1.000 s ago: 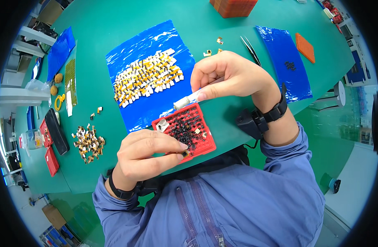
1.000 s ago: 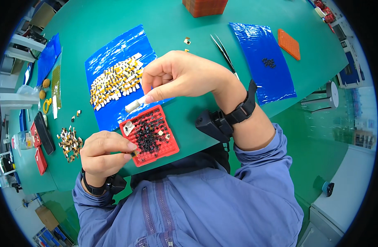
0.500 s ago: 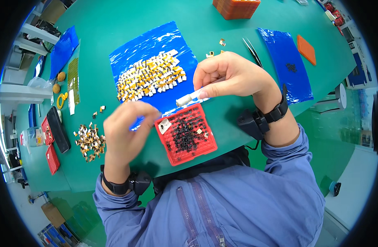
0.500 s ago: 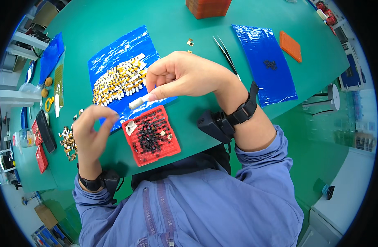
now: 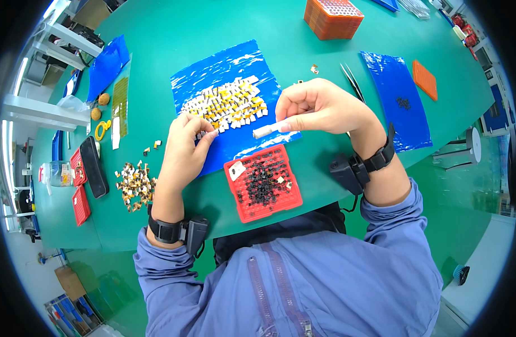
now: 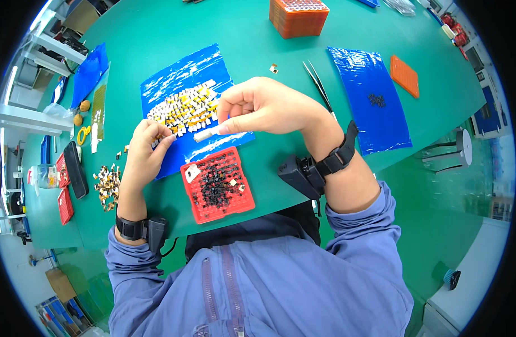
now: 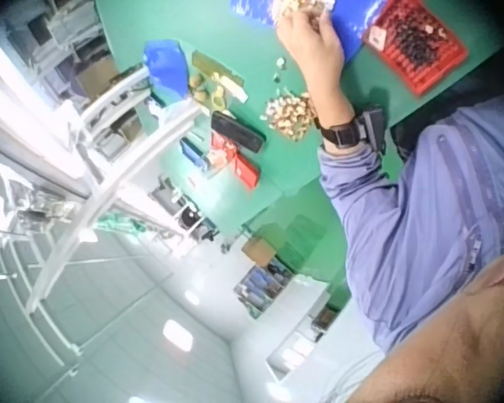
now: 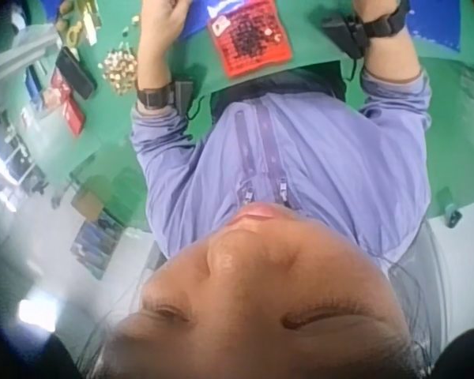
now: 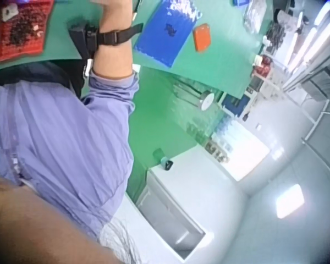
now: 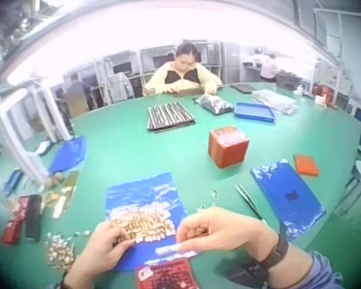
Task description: The person repeatedly picks up small electronic components from a red tray and a blue sheet, then uses a white cylindrical tool to apply a substance to the components. The person places the treated components back onto the blue sheet. The task involves repetitive handling of small parts in a workshop setting.
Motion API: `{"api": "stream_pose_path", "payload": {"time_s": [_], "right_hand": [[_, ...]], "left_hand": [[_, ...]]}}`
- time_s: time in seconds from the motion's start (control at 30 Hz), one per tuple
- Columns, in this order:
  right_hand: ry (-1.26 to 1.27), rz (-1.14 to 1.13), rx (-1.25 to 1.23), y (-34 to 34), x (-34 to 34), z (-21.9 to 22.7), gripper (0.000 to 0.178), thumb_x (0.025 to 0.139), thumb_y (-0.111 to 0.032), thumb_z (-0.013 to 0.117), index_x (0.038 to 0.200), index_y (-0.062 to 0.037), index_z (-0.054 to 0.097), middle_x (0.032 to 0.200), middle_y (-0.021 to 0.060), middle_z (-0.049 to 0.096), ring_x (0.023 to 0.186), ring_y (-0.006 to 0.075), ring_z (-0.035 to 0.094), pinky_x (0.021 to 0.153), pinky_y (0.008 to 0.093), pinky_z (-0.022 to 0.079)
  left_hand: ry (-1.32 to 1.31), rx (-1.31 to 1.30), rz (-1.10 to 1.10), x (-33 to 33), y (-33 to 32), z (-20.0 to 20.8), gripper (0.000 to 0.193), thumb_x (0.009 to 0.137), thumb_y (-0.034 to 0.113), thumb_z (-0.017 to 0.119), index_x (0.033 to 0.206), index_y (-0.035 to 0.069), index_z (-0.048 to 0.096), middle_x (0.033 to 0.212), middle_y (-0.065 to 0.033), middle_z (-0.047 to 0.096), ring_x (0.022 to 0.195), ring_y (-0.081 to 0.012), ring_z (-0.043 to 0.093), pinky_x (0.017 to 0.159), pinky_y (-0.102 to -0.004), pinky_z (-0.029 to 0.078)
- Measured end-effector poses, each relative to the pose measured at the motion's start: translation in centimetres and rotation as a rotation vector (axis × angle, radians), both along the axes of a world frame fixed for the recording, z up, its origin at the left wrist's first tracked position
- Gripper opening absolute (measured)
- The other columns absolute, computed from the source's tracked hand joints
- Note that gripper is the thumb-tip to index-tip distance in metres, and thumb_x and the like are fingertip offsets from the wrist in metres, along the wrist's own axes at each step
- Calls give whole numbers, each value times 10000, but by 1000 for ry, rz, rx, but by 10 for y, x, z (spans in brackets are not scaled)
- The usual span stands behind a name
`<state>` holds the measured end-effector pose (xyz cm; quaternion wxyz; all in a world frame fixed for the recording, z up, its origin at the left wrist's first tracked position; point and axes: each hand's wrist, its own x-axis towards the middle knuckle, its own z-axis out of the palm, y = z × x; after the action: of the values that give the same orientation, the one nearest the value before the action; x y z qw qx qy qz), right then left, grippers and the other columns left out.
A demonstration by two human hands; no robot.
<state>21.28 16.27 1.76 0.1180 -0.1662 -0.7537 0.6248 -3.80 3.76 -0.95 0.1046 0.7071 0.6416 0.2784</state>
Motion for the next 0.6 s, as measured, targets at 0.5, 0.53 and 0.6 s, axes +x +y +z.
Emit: {"api": "stream_pose_path", "payload": {"time_s": [0.5, 0.53, 0.6], "right_hand": [[74, -34, -57, -2, -1, -7, 117, 811, -106, 673, 849, -19, 605, 688, -43, 553, 635, 14, 475, 540, 171, 363], [76, -36, -54, -2, 0, -7, 111, 812, -95, 671, 851, -18, 601, 694, -43, 559, 641, 11, 481, 544, 169, 366], [26, -22, -73, -2, -2, 2, 107, 815, -93, 669, 850, -21, 599, 701, -42, 567, 644, 9, 487, 547, 166, 369]], "left_hand": [[31, 121, 60, -4, 3, -14, 163, 749, 112, 676, 875, 77, 579, 874, -104, 509, 872, -264, 502, 748, -342, 412], [11, 113, 74, -3, 3, -12, 172, 751, 116, 678, 886, 76, 577, 884, -108, 509, 885, -270, 504, 754, -344, 415], [-59, 139, 114, -5, -2, -3, 184, 758, 111, 680, 904, 50, 585, 865, -99, 525, 840, -237, 526, 721, -328, 433]]}}
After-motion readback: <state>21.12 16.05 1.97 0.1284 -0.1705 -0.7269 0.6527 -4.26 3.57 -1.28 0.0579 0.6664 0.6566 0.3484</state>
